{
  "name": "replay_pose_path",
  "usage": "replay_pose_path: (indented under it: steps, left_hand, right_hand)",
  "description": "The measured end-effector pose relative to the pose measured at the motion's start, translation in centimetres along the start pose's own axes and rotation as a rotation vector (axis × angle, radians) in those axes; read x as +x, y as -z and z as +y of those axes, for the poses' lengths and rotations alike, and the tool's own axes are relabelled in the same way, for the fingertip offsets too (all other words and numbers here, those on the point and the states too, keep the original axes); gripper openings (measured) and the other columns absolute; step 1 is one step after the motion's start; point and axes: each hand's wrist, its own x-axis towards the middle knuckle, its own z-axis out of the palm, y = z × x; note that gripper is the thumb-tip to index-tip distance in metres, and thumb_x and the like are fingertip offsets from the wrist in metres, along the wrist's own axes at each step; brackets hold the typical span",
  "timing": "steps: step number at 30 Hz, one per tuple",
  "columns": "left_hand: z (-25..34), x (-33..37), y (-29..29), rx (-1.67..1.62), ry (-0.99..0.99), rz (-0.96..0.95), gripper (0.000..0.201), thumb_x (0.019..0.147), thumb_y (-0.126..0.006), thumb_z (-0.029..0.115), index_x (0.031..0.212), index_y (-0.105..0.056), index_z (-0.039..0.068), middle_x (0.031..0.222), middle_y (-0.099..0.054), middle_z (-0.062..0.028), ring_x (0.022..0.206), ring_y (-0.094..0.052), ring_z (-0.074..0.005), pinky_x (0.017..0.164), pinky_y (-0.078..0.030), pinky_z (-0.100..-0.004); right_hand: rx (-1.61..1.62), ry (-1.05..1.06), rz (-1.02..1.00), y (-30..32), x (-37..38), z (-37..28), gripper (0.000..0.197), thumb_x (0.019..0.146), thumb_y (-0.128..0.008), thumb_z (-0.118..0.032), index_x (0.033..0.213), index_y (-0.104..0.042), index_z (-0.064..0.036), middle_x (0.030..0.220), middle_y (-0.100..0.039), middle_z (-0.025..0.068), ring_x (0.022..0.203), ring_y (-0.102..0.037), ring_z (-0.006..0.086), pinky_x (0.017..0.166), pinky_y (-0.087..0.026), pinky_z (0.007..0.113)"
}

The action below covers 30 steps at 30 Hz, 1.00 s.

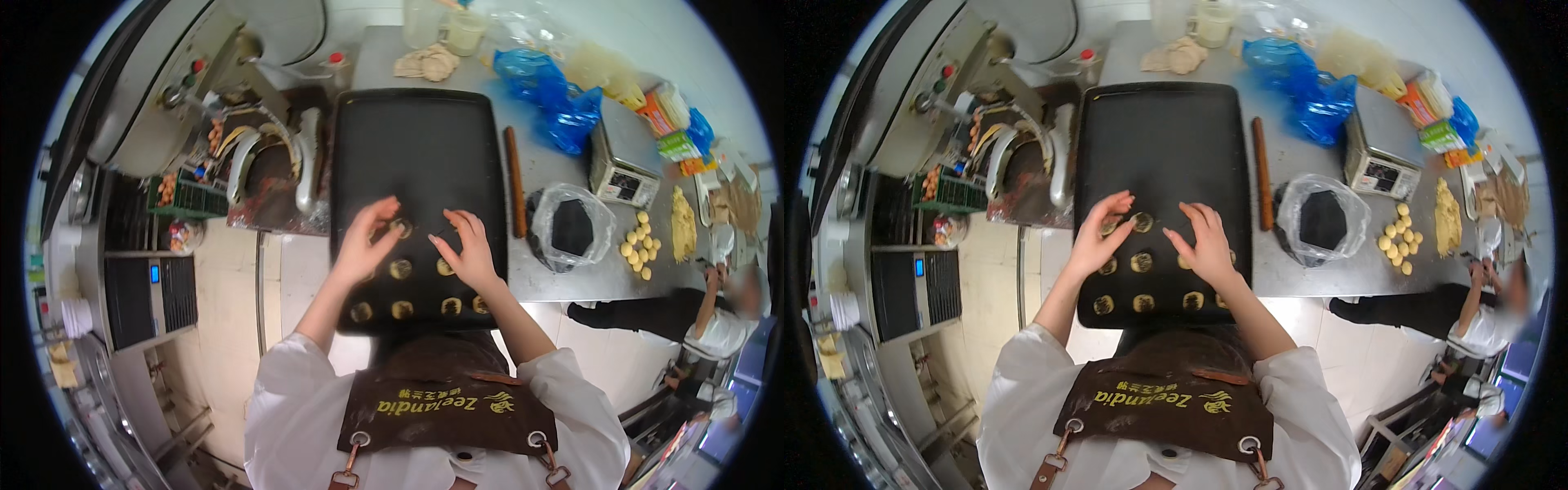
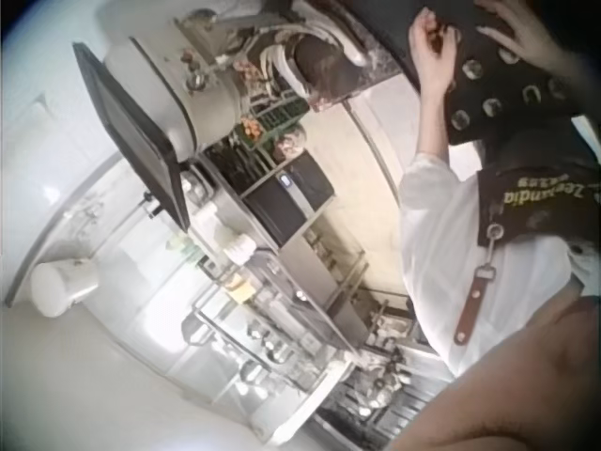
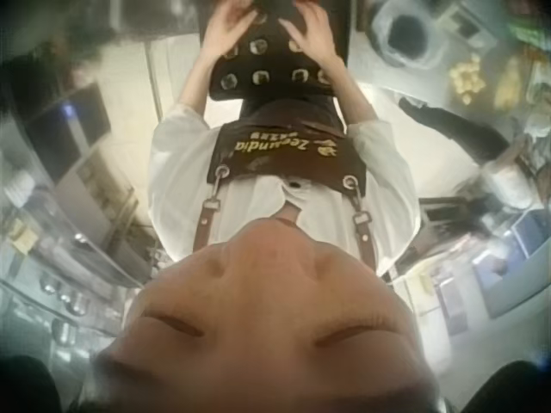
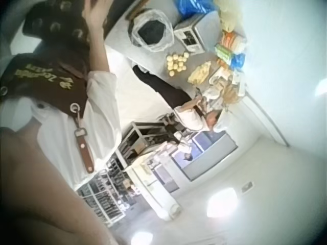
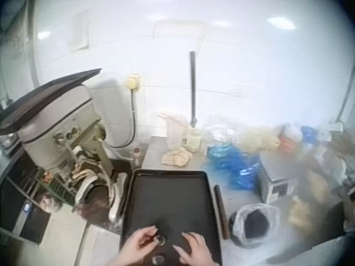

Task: The person prepares pastries by filling dough balls with a dark filling, placing them onto a baking tray, and then covering the tray with a blue plastic sheet.

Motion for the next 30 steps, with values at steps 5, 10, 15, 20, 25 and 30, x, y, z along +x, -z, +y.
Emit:
replay_pose_path:
  steps: [5,10,15,20,25,30]
  left_hand:
    - [5.1,0.0,-12.1,-0.453,0.195,-0.218,0.025,0.08,-0.035,-0.011,0.078,-0.055,0.003,0.072,-0.054,-0.0017,0.065,-0.05,-0.0101,0.061,-0.041,-0.0248]
    - [6.7,-0.6,-32.9,-0.161,-0.106,-0.698,0.022,0.1,-0.052,0.019,0.099,-0.066,0.002,0.098,-0.067,-0.0115,0.093,-0.064,-0.0224,0.079,-0.05,-0.0354]
    - [9.4,0.7,-46.8,0.199,-0.234,-0.807,0.033,0.104,-0.055,0.026,0.127,-0.064,0.005,0.133,-0.063,-0.0144,0.122,-0.061,-0.0304,0.1,-0.048,-0.0394]
    - [14.8,4.4,-52.7,0.094,0.123,-0.742,0.031,0.103,-0.058,0.02,0.128,-0.062,0.002,0.126,-0.067,-0.0127,0.119,-0.063,-0.0227,0.102,-0.048,-0.0351]
    - [16.0,4.7,-56.0,-0.005,0.347,-0.681,0.027,0.105,-0.056,0.015,0.126,-0.062,-0.001,0.122,-0.069,-0.0085,0.113,-0.065,-0.0162,0.102,-0.048,-0.0322]
    - [15.9,4.9,-58.8,-0.134,0.378,-0.666,0.025,0.106,-0.054,0.013,0.123,-0.062,-0.003,0.117,-0.07,-0.0088,0.111,-0.065,-0.0154,0.1,-0.049,-0.0304]
  right_hand:
    - [0.324,-0.078,0.162,7.8,-4.4,4.5,0.038,0.088,-0.076,-0.013,0.123,-0.064,-0.0039,0.117,-0.063,0.0128,0.096,-0.065,0.0253,0.085,-0.055,0.036]
    - [0.223,-0.092,0.479,22.7,-10.9,14.7,0.032,0.088,-0.074,-0.007,0.119,-0.065,-0.0026,0.108,-0.068,0.0108,0.092,-0.066,0.0228,0.081,-0.053,0.033]
    - [-0.051,-0.486,0.607,36.0,-18.2,29.1,0.029,0.09,-0.075,-0.017,0.115,-0.067,-0.0052,0.097,-0.069,0.0102,0.083,-0.064,0.0226,0.072,-0.051,0.034]
    - [-0.468,-0.177,0.292,40.3,-19.0,36.7,0.035,0.084,-0.076,-0.022,0.116,-0.067,-0.0104,0.115,-0.066,0.006,0.108,-0.06,0.0271,0.092,-0.048,0.043]
    - [-0.529,0.073,0.002,37.9,-16.5,43.1,0.036,0.085,-0.07,-0.024,0.121,-0.067,-0.016,0.131,-0.06,0.0003,0.13,-0.047,0.0255,0.108,-0.037,0.042]
    - [-0.603,0.159,-0.038,38.7,-16.2,45.8,0.039,0.079,-0.074,-0.026,0.117,-0.069,-0.0167,0.121,-0.065,-0.0016,0.124,-0.051,0.0244,0.106,-0.037,0.04]
